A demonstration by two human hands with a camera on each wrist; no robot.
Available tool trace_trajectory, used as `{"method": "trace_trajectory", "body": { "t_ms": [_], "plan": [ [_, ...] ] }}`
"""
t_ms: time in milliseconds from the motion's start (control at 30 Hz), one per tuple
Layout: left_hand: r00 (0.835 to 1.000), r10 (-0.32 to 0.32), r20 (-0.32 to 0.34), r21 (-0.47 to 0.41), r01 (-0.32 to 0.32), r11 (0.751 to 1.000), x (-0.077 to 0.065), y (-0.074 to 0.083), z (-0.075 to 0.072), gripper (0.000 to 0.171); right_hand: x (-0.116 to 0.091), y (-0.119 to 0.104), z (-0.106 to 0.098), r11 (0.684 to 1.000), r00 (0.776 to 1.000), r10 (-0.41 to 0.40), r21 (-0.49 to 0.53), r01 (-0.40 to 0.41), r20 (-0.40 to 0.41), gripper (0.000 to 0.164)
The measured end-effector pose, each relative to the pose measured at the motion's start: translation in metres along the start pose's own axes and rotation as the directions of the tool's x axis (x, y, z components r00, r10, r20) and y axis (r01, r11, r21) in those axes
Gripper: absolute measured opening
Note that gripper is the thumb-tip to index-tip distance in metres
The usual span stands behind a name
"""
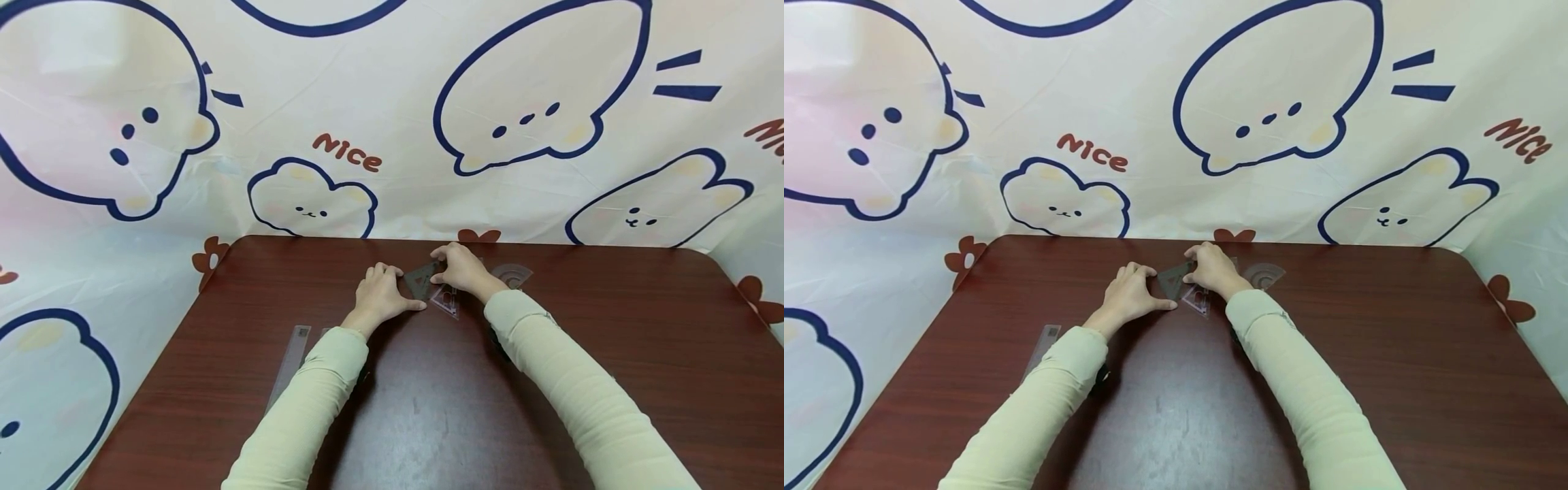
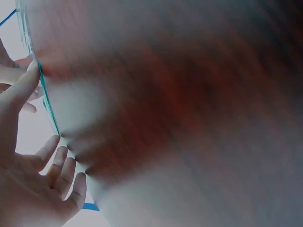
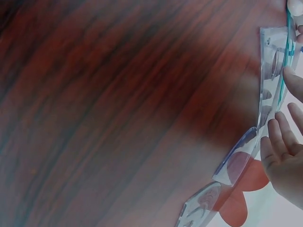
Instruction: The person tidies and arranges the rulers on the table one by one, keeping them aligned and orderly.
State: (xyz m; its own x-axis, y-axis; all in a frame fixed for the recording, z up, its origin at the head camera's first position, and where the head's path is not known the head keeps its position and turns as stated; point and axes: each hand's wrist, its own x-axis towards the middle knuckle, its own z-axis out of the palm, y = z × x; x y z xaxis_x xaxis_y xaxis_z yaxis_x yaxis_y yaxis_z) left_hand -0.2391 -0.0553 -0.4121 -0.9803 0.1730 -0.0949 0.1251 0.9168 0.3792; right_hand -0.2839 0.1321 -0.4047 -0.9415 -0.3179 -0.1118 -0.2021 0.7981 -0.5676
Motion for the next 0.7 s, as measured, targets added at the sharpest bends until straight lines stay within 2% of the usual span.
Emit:
{"method": "trace_trajectory", "body": {
  "t_ms": [300,533,700],
  "plan": [
    [1.0,0.002,0.007,-0.004,-0.002,1.0,0.0014,-0.0006,-0.0011,0.087,-0.0006,-0.0055,-0.0024,0.999,0.999,-0.033,-0.002,0.033,-0.031,0.052],
    [1.0,0.018,0.003,-0.061,-0.018,0.998,0.0017,-0.0023,-0.0015,0.086,-0.0004,-0.0086,-0.0051,0.999,0.998,-0.051,-0.007,0.051,-0.033,0.051],
    [0.999,0.035,-0.024,-0.111,-0.037,0.993,0.002,-0.0005,-0.0007,0.084,-0.0015,-0.008,-0.0079,0.999,0.998,-0.041,-0.011,0.041,-0.047,0.046]
  ]
}}
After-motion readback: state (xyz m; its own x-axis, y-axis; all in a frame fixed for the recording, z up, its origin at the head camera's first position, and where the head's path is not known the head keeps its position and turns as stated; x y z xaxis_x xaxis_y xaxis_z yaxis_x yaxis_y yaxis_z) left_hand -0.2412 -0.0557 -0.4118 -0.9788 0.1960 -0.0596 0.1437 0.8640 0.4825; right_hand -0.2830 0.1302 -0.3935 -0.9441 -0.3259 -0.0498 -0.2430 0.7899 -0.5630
